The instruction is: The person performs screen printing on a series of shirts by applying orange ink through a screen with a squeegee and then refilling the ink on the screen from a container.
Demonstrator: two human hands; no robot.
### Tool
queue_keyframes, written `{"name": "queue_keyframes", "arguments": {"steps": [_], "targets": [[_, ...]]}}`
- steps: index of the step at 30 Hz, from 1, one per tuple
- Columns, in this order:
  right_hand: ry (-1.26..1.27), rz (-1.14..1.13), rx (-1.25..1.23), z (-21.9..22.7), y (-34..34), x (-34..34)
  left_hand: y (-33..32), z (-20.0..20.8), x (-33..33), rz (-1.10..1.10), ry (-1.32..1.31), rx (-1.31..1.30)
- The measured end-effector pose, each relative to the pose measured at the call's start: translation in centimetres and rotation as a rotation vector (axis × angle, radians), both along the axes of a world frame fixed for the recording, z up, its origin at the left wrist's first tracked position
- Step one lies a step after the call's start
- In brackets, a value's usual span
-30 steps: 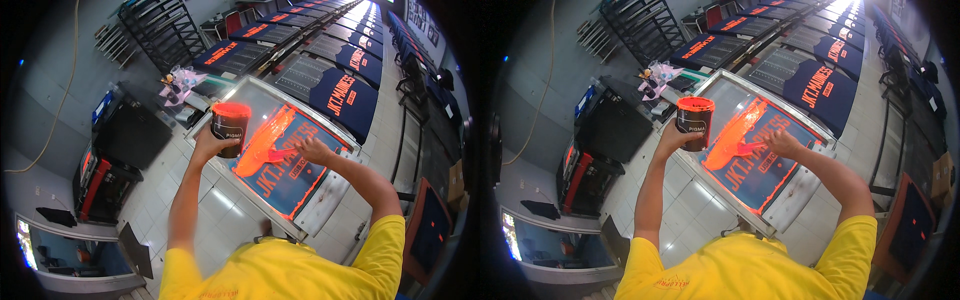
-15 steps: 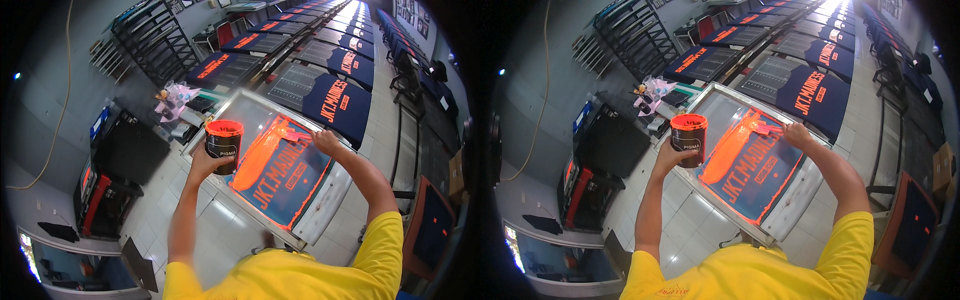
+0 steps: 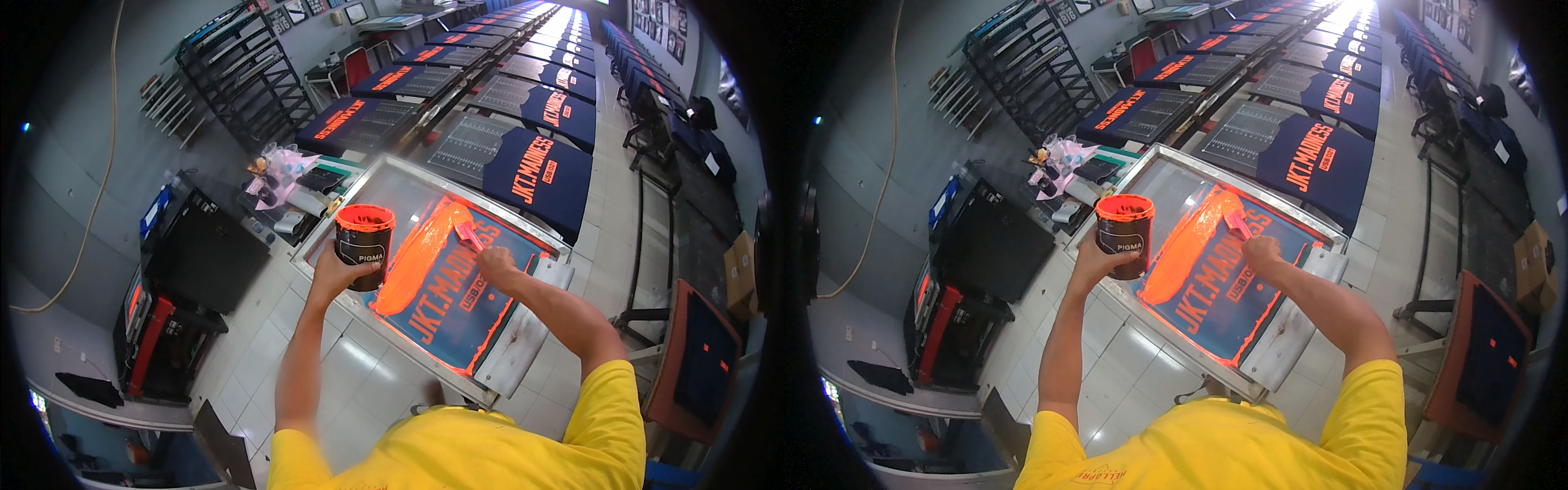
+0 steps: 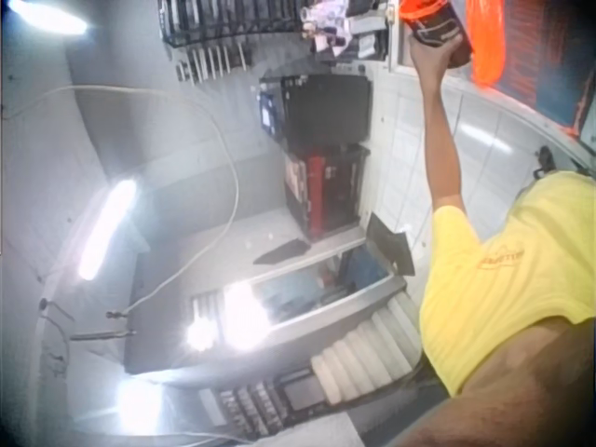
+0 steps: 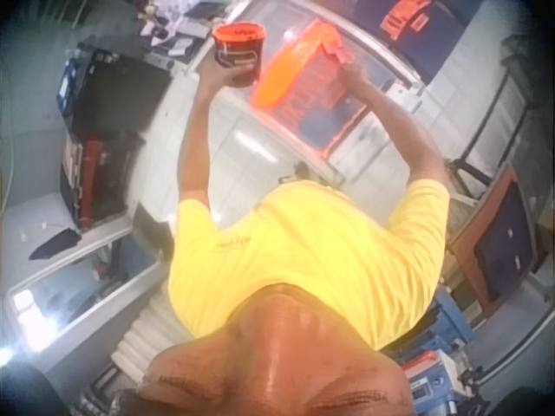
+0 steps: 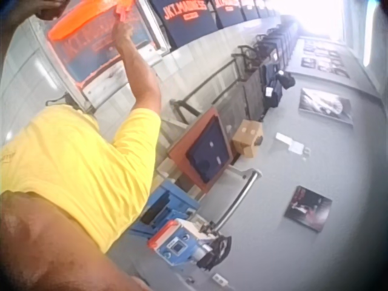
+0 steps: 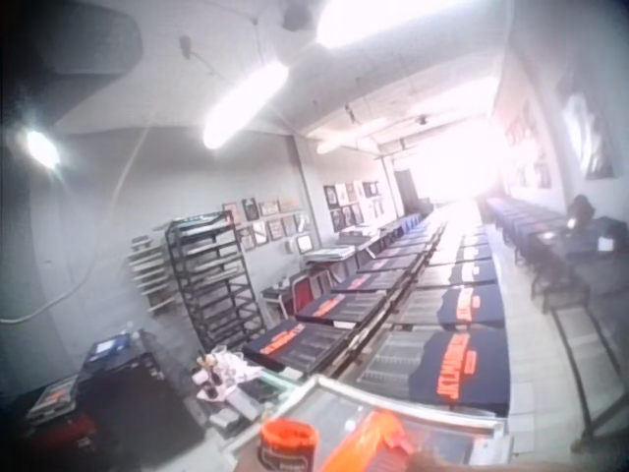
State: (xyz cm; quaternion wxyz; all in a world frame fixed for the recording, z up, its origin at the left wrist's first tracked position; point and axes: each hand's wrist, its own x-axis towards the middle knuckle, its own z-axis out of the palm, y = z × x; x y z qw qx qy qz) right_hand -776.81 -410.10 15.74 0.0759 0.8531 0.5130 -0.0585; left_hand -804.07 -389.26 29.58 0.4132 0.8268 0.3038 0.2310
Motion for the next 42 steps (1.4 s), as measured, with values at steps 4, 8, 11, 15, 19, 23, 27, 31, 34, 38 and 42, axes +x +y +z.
{"name": "queue_keyframes", "arguments": {"steps": [4, 8, 11, 15, 19, 23, 27, 31, 34, 38, 42], "targets": [[0.058, 0.016, 0.011, 3.5, -0.9, -2.8, 0.2, -0.6, -0.2, 0.024, 0.021, 0.043], [0.12, 0.01, 0.025, 7.8, -2.2, -4.1, 0.7, -1.8, 0.1, 0.019, 0.021, 0.093], [0.176, 0.002, 0.095, 10.4, -3.3, -4.5, 0.4, -2.2, 0.8, 0.024, 0.025, 0.16], [0.177, -0.026, 0.221, 12.7, -5.1, -4.7, -0.8, -2.4, 1.8, 0.025, 0.036, 0.256], [0.241, -0.01, 0.329, 15.3, -7.0, -4.6, -0.8, -3.2, 2.5, -0.018, 0.056, 0.359], [0.225, 0.004, 0.347, 19.0, -9.3, -4.8, -1.2, -3.4, 3.6, -0.076, 0.086, 0.488], [0.216, 0.092, 0.408, 19.7, -10.1, -4.7, -1.4, -3.9, 4.6, -0.138, 0.087, 0.583], [0.069, 0.19, 0.317, 18.1, -7.7, -3.2, -1.8, -4.3, 5.5, -0.223, -0.013, 0.748], [-0.003, 0.214, 0.198, 17.7, -5.9, -2.3, -2.4, -4.2, 6.1, -0.294, -0.107, 0.812], [0.177, 0.14, 0.155, 17.3, -5.4, -1.8, -1.7, -4.8, 6.2, -0.33, -0.1, 0.898], [0.532, 0.073, 0.181, 14.5, -5.7, -1.1, -0.9, -5.3, 6.0, -0.369, -0.116, 0.942]]}}
